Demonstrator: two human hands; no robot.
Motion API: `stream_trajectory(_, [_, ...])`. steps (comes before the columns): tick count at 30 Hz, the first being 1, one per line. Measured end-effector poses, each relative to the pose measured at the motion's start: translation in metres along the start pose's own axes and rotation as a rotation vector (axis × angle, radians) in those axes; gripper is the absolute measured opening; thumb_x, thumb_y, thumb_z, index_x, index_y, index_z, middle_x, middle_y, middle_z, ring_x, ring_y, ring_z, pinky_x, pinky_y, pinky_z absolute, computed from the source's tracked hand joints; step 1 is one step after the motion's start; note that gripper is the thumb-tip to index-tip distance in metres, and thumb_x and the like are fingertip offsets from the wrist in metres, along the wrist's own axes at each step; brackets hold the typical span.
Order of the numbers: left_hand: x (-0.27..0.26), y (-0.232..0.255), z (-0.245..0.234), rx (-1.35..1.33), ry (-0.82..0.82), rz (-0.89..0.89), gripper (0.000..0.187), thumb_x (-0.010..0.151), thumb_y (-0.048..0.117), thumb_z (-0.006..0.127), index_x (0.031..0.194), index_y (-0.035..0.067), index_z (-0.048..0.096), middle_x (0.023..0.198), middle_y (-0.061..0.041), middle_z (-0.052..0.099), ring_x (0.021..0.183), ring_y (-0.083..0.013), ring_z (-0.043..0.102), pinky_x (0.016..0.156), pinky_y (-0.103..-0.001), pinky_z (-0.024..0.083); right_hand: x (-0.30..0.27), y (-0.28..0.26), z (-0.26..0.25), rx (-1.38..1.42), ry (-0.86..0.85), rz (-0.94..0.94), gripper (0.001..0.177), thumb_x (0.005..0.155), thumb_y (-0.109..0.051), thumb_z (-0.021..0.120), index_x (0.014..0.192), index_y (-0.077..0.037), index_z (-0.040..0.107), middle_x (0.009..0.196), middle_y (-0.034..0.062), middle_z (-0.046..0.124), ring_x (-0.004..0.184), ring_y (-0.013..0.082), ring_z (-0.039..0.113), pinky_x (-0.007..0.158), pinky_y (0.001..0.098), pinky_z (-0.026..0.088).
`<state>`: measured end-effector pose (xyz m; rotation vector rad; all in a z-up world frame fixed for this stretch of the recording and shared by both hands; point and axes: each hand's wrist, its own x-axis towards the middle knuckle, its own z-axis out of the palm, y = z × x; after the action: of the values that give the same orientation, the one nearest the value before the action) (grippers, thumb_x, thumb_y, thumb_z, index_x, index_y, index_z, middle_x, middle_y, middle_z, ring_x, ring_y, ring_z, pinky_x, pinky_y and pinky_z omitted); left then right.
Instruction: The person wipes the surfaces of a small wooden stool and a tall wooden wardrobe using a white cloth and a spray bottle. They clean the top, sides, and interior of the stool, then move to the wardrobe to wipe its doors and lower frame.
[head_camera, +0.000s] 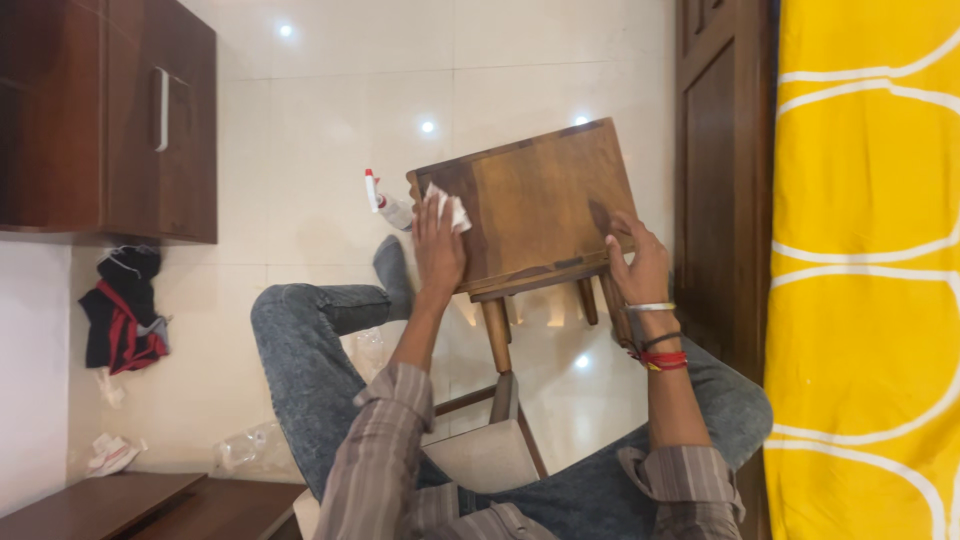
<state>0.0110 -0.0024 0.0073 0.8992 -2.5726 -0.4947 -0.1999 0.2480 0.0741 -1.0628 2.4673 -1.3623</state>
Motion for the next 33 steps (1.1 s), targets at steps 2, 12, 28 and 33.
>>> stream_trajectory(2, [-0.019,-0.009,-0.001,0.012,0.019,0.003,0.053,0.101,0.013,0.052,0.153,0.003,0.045,0.165,-0.022,0.033,0.154,-0.0393,0.027,0.125,-0.053,0.019,0.000,-0.002,0.003,0.014,-0.062,-0.012,0.036,0.095,-0.013,0.068,0.129,-0.001,0.065,0.114,0.0197,0.074,0.110,0.0376,0.070,0.095,0.0439,0.054])
stream_trajectory(12, [-0.001,-0.020,0.020,0.104,-0.015,-0.033,0.055,0.101,0.013,0.050,0.154,0.002,0.042,0.165,-0.021,0.032,0.157,-0.0352,0.023,0.127,-0.054,0.015,0.008,-0.013,0.029,0.007,-0.145,0.022,0.032,0.095,-0.018,0.068,0.121,0.000,0.069,0.114,0.0207,0.073,0.109,0.0383,0.070,0.094,0.0436,0.055])
stream_trajectory(28, [0.106,0.042,0.089,0.164,-0.051,-0.016,0.055,0.097,0.004,0.048,0.152,-0.001,0.045,0.162,-0.022,0.034,0.155,-0.0351,0.024,0.129,-0.051,0.015,0.017,-0.028,0.009,-0.025,-0.127,0.070,0.026,0.094,-0.015,0.067,0.116,-0.002,0.071,0.112,0.0198,0.073,0.104,0.0377,0.070,0.090,0.0438,0.055])
stream_trajectory(33, [0.125,0.099,0.121,-0.035,-0.173,0.059,0.053,0.102,0.012,0.047,0.153,0.001,0.041,0.163,-0.020,0.031,0.156,-0.0349,0.021,0.129,-0.049,0.014,0.025,-0.026,-0.003,0.023,-0.011,0.090,0.023,0.096,-0.012,0.064,0.116,-0.002,0.071,0.111,0.0186,0.075,0.104,0.0365,0.072,0.091,0.0416,0.056])
